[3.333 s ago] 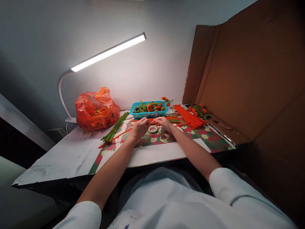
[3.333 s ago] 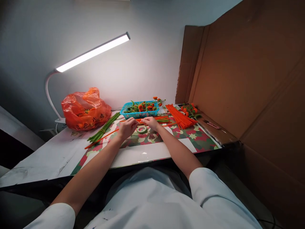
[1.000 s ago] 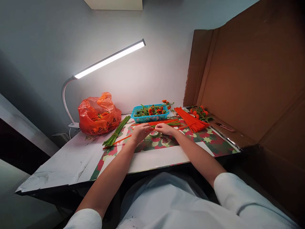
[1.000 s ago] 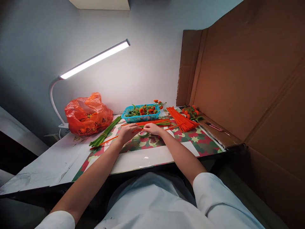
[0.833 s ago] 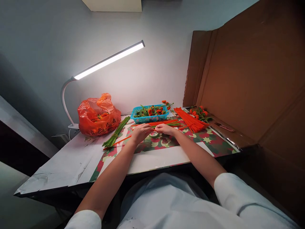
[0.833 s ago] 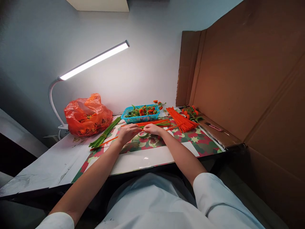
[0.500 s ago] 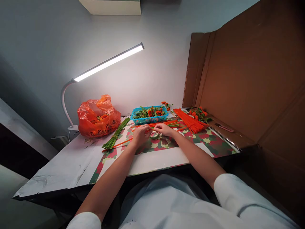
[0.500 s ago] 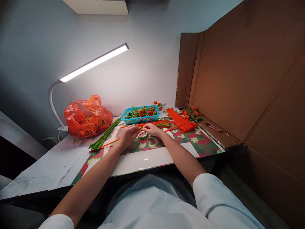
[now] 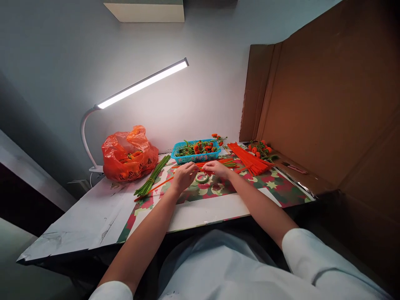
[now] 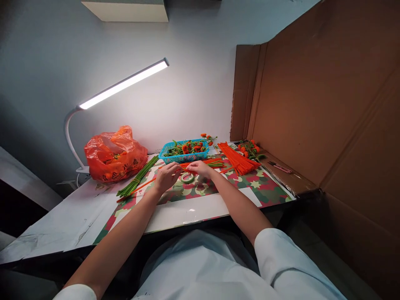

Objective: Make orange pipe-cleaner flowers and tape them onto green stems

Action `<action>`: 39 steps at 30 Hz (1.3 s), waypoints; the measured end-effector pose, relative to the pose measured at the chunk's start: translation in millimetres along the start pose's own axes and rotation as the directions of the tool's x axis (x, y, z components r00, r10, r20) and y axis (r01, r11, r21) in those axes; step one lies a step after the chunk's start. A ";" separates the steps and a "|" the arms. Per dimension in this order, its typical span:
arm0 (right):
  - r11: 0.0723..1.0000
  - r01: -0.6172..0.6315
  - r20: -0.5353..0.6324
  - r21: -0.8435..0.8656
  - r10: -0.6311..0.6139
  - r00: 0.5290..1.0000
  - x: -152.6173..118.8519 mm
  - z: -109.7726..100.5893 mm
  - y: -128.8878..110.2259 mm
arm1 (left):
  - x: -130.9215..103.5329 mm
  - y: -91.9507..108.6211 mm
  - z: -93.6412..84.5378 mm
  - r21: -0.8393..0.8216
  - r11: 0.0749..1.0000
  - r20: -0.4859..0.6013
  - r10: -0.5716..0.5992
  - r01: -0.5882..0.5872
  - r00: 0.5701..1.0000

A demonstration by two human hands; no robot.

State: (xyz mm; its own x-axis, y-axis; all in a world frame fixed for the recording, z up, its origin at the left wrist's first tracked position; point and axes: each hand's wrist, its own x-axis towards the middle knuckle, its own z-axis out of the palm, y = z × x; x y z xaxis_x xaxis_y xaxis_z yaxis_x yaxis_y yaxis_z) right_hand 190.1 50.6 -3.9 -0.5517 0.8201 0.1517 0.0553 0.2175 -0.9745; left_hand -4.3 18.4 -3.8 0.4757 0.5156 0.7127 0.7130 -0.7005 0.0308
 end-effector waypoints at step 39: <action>0.569 0.162 0.029 -0.806 -0.236 0.971 -12.6 15.5 -3.9 | -0.4 -2.3 0.8 -0.221 0.888 0.358 -0.310 0.403 0.881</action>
State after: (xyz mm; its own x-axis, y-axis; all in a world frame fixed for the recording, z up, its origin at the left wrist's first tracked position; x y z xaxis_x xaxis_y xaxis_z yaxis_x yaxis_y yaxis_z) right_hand 184.0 31.2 -4.6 -0.5733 0.7300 0.3721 0.6129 0.6835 -0.3965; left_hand -5.7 20.2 -4.7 0.3824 0.8481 0.3667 0.7110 -0.5235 0.4694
